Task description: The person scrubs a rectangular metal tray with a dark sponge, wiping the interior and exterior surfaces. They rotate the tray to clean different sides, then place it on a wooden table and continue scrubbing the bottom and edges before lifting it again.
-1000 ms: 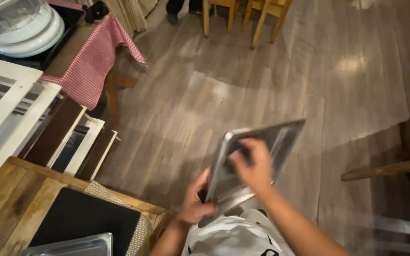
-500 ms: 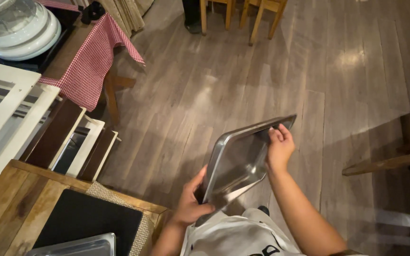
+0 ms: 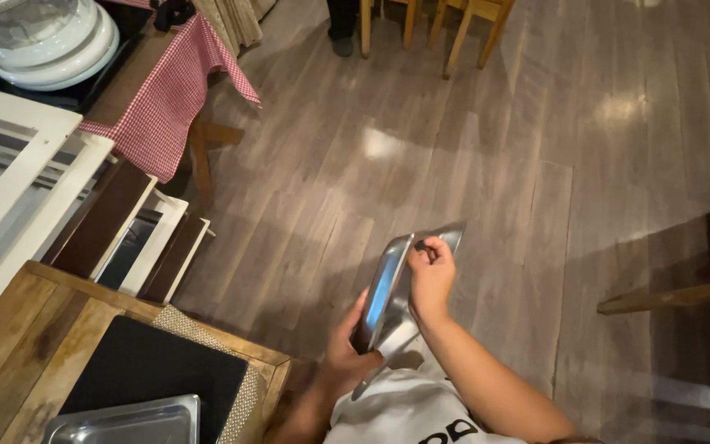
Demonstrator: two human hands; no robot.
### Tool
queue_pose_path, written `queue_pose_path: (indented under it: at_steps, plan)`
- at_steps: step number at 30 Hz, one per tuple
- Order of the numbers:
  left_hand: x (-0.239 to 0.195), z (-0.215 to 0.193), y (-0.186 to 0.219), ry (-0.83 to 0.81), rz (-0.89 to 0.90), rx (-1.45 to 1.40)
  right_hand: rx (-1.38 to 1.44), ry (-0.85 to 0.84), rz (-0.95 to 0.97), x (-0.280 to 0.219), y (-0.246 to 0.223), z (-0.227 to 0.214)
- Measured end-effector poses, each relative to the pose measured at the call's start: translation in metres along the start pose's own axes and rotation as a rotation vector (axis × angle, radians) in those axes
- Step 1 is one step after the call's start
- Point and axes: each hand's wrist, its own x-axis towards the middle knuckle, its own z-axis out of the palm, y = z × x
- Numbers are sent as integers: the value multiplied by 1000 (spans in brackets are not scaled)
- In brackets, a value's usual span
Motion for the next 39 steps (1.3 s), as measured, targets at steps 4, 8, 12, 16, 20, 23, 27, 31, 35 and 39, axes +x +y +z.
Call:
queue_pose_path:
  at_steps: [4, 8, 12, 16, 20, 23, 27, 31, 35, 39]
  plan:
    - [5, 2, -4, 5, 5, -26, 153, 1, 376, -19, -75, 43]
    - [13, -9, -15, 20, 12, 121, -4, -308, 346, -34, -78, 35]
    - [27, -21, -34, 76, 122, 131, -360, -813, 23, -43, 9, -28]
    - [43, 13, 6, 142, 141, 150, -588, -1054, 358, -65, -69, -11]
    - [55, 29, 4, 175, 227, 202, -647, -1079, 79, -46, -66, -36]
    - [60, 45, 4, 178, 235, 101, -782, -944, -317, 7, -8, -90]
    - [70, 92, 15, 155, 262, 32, -1072, -483, -441, 85, -6, -159]
    - [88, 134, -4, 133, 301, 8, -1035, -316, -447, 117, -62, -185]
    - [110, 175, -22, 129, 319, 2, -915, -121, -529, 162, -94, -214]
    - [120, 204, -43, 106, 324, 38, -834, 10, -472, 211, -128, -226]
